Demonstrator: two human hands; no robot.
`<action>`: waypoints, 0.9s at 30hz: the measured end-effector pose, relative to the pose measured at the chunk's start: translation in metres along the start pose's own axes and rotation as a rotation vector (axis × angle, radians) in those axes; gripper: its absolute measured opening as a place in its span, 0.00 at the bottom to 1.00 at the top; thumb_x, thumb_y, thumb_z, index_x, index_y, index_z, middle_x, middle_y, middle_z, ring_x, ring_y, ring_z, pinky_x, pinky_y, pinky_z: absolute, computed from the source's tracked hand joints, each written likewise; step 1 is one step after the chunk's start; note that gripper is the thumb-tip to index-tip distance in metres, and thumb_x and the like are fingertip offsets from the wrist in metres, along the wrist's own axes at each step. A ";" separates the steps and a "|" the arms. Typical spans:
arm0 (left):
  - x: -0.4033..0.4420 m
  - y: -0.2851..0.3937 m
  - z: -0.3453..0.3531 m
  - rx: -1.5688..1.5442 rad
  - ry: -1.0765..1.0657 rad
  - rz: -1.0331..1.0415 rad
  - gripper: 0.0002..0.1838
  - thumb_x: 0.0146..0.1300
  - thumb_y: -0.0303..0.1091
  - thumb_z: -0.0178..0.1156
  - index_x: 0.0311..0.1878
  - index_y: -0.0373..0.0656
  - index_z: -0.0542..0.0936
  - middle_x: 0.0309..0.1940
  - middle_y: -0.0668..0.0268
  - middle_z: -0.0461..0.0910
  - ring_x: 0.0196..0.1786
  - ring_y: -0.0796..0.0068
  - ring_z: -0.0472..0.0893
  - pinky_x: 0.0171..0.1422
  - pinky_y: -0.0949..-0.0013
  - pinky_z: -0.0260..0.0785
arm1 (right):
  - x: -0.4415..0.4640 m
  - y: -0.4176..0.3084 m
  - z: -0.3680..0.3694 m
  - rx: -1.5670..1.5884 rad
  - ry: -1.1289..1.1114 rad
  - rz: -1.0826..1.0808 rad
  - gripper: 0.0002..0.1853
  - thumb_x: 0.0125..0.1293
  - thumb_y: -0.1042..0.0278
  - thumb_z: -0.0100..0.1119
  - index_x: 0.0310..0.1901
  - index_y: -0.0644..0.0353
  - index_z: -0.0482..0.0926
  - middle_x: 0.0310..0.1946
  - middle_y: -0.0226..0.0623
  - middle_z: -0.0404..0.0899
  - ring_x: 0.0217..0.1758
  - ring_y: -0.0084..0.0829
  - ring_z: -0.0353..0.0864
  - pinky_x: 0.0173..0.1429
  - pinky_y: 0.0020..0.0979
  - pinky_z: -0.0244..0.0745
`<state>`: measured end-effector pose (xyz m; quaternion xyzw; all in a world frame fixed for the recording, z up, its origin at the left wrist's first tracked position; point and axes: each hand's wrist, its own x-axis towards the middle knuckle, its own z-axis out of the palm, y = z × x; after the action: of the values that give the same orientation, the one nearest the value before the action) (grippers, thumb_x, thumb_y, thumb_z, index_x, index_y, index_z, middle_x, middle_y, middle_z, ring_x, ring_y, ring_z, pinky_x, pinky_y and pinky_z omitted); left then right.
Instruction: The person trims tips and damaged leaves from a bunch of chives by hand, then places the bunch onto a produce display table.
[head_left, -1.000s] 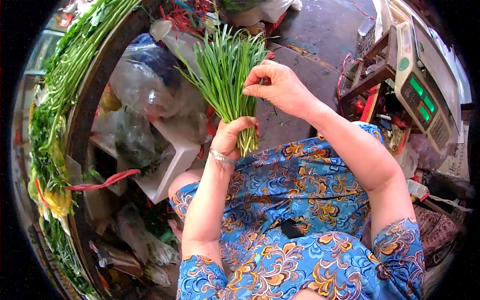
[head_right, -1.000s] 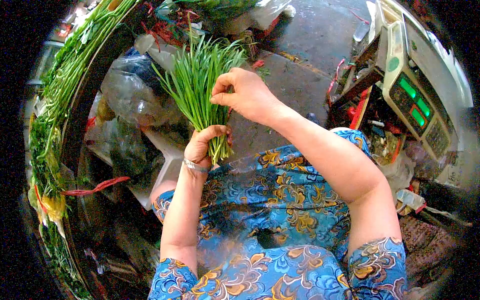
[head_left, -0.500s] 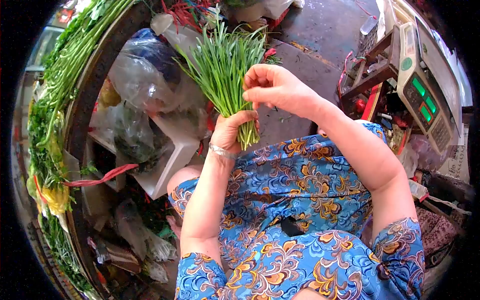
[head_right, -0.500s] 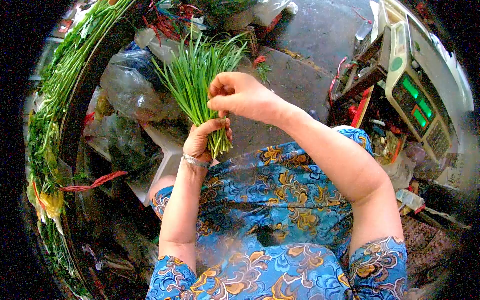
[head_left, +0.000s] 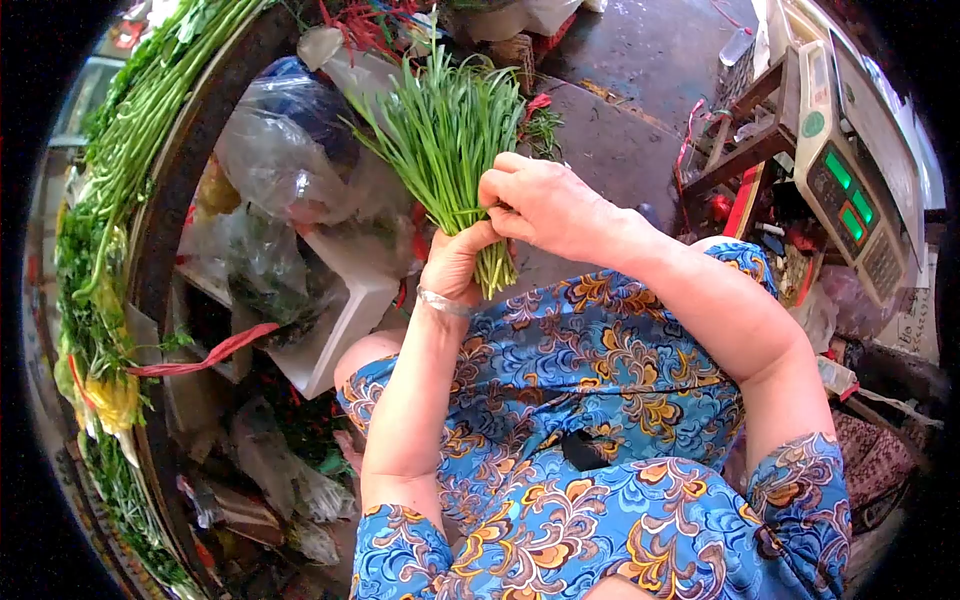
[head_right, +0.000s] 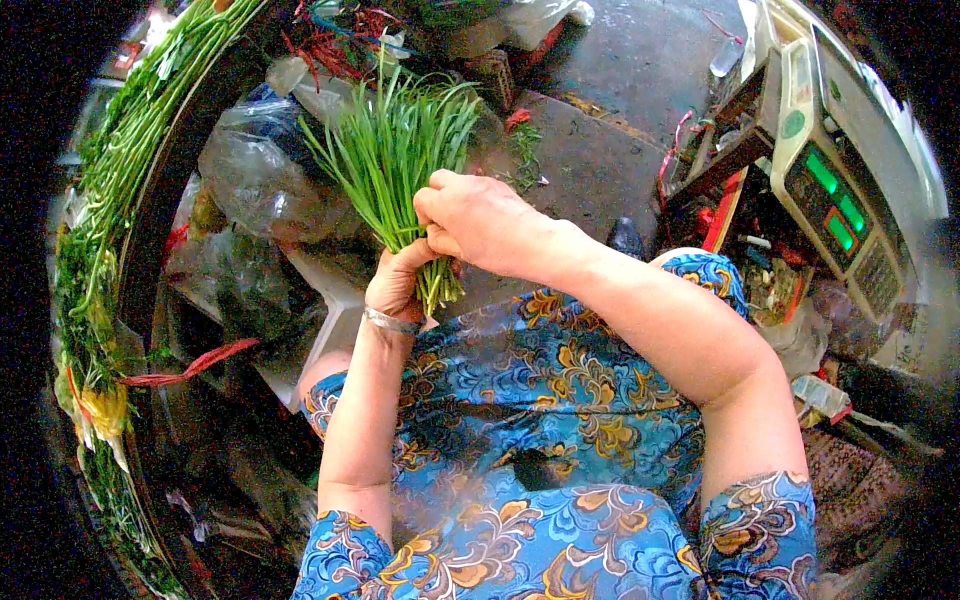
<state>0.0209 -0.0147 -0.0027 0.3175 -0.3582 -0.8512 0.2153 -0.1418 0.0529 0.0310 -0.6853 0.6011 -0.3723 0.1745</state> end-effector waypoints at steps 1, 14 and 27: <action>-0.001 0.001 0.001 -0.029 -0.003 -0.002 0.18 0.56 0.24 0.65 0.52 0.39 0.77 0.37 0.61 0.83 0.33 0.68 0.83 0.37 0.64 0.80 | 0.001 0.000 0.000 0.051 0.041 0.022 0.06 0.61 0.69 0.58 0.35 0.63 0.75 0.34 0.43 0.74 0.39 0.47 0.77 0.43 0.41 0.75; -0.008 0.010 -0.011 -0.080 0.000 -0.082 0.16 0.58 0.25 0.64 0.49 0.33 0.77 0.34 0.60 0.82 0.32 0.66 0.81 0.40 0.62 0.77 | 0.028 0.052 -0.033 -0.267 0.404 0.176 0.21 0.60 0.68 0.62 0.56 0.56 0.75 0.61 0.46 0.71 0.52 0.43 0.79 0.57 0.39 0.75; -0.018 0.016 0.000 0.020 -0.074 0.041 0.22 0.53 0.28 0.66 0.52 0.36 0.76 0.36 0.60 0.81 0.36 0.66 0.80 0.42 0.64 0.75 | 0.019 0.027 -0.030 0.792 -0.265 0.385 0.24 0.62 0.54 0.68 0.50 0.65 0.80 0.42 0.37 0.84 0.48 0.26 0.79 0.58 0.32 0.73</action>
<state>0.0356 -0.0146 0.0160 0.2806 -0.3810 -0.8541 0.2161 -0.1822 0.0348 0.0379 -0.4834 0.5015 -0.4430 0.5644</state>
